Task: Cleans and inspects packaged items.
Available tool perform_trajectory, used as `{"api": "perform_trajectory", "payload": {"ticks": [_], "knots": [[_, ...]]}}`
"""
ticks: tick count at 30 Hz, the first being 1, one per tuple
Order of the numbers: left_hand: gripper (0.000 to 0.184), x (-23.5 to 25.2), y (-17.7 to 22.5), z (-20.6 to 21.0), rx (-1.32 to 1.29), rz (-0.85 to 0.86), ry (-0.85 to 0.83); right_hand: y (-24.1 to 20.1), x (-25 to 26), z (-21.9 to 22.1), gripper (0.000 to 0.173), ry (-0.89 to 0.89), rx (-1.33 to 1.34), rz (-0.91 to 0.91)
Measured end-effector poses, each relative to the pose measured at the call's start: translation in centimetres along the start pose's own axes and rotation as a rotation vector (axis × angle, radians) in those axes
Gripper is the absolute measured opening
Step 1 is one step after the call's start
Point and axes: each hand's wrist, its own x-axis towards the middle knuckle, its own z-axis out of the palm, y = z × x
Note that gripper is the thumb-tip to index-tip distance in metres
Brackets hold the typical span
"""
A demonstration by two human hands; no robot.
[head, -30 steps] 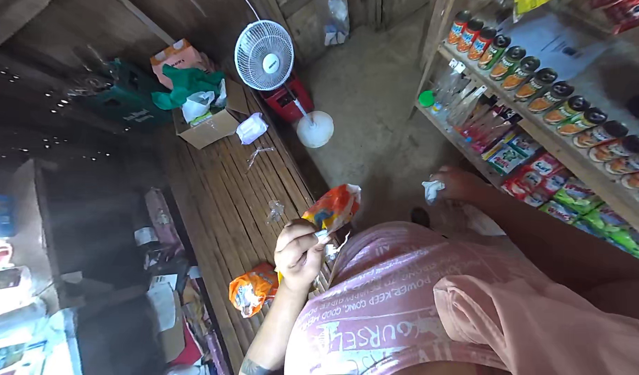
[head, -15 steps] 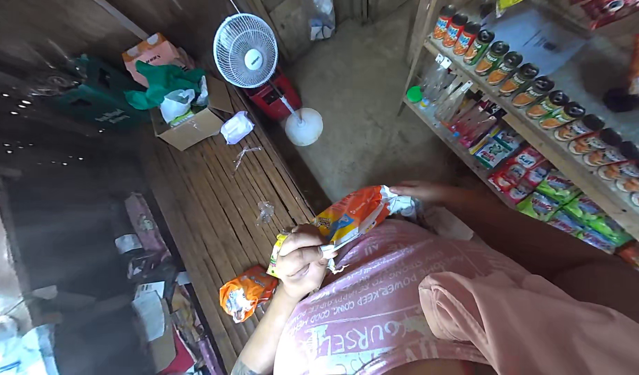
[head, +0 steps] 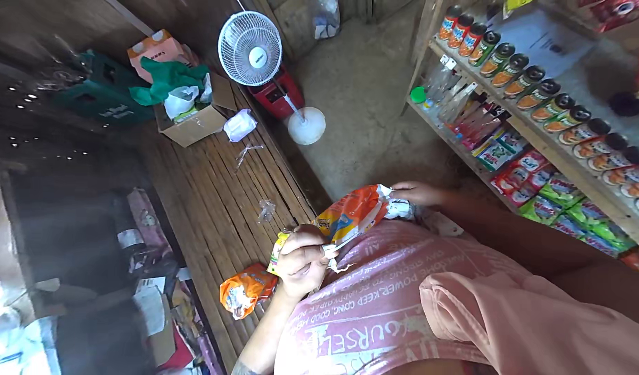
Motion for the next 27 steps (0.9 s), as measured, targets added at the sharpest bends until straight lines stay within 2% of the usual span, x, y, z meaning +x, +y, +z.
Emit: {"api": "perform_trajectory", "payload": {"ticks": [4,8,11,12,14,15,18,21,24,25,27], "knots": [[0.005,0.1,0.0,-0.4,-0.028,-0.147,0.082,0.1,-0.5,0.5,0.021,0.011,0.093,-0.058],[0.009,1.1,-0.4,-0.7,-0.309,-0.291,0.145,-0.1,-1.1,0.9,0.021,-0.007,0.215,-0.096],[0.006,1.8,-1.0,-0.5,-0.267,-0.365,0.114,-0.4,-1.0,1.0,0.025,-0.067,0.292,-0.068],[0.005,2.1,-1.0,-0.4,-0.161,-0.396,0.076,-0.6,-1.1,1.1,0.027,-0.084,0.313,-0.067],[0.022,3.2,-0.7,-0.1,0.166,-0.443,-0.071,-0.9,-1.2,1.3,0.026,-0.112,0.370,-0.078],[0.024,4.0,-0.6,0.2,0.327,-0.435,-0.174,-1.1,-1.3,1.4,0.025,-0.121,0.396,-0.091],[0.020,5.6,-0.6,1.4,0.628,-0.337,-0.429,-1.3,-1.3,1.6,0.021,-0.156,0.440,-0.154],[0.026,6.3,-1.2,3.2,0.738,-0.290,-0.528,-1.9,-1.5,1.9,0.023,-0.172,0.391,-0.208],[0.044,6.7,-1.4,4.3,0.756,-0.272,-0.622,-2.4,-1.8,2.3,0.022,-0.137,0.375,-0.218],[0.044,6.7,-1.5,4.4,0.757,-0.246,-0.657,-2.6,-2.0,2.4,0.022,-0.128,0.384,-0.213],[0.031,6.2,-2.1,4.2,0.778,-0.162,-0.732,-2.9,-2.5,2.3,0.022,-0.114,0.407,-0.202]]}}
